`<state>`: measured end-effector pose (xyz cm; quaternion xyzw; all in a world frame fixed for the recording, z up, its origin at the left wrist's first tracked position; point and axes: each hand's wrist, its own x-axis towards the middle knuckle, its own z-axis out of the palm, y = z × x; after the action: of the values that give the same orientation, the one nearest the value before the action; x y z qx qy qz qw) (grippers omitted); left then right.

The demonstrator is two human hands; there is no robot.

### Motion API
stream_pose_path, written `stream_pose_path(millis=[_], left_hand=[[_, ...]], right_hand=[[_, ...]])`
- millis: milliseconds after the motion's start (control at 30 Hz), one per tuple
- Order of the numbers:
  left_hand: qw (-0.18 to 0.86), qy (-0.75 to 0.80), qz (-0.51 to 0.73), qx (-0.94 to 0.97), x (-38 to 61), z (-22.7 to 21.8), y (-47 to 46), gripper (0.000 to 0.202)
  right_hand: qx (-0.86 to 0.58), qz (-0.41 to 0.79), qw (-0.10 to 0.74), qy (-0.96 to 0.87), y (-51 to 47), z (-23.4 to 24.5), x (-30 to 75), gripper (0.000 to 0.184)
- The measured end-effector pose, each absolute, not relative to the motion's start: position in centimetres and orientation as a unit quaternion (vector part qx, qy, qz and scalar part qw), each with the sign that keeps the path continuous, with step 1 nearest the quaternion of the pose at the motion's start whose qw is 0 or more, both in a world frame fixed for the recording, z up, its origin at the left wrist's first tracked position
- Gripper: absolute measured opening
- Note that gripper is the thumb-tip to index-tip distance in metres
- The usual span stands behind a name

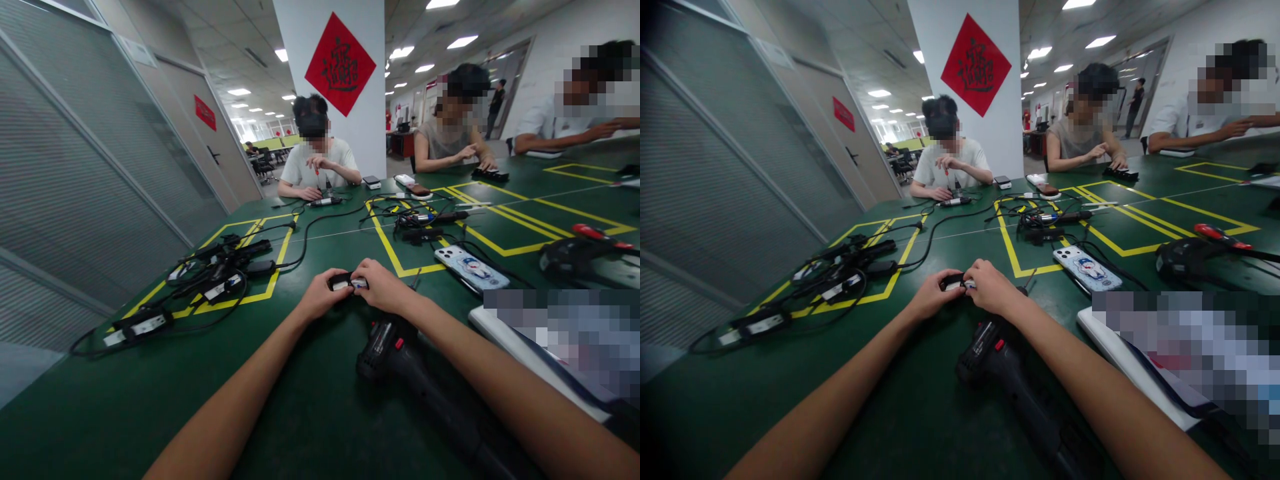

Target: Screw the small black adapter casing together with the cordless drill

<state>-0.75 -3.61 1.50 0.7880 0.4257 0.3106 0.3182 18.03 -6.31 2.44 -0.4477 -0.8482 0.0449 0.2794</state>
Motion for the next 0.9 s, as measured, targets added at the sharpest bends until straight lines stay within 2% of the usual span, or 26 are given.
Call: stream_pose_path(millis=[167, 433, 600, 900], left_hand=[[0.321, 0.405, 0.297, 0.803, -0.96, 1.30, -3.35, 0.046], [0.296, 0.397, 0.286, 0.820, -0.86, 1.13, -3.29, 0.045], [0.307, 0.386, 0.274, 0.826, -1.02, 1.19, -3.11, 0.050], [0.255, 0.380, 0.279, 0.844, -0.69, 1.46, -3.29, 0.042]], right_hand=[[-0.469, 0.059, 0.295, -0.831, -6.25, 2.48, 18.07, 0.038], [-0.476, 0.093, 0.239, -0.841, -5.44, 2.34, 18.03, 0.028], [-0.492, 0.100, 0.229, -0.834, -5.52, 2.84, 17.73, 0.026], [-0.503, 0.115, 0.224, -0.827, -5.58, 3.02, 17.55, 0.025]])
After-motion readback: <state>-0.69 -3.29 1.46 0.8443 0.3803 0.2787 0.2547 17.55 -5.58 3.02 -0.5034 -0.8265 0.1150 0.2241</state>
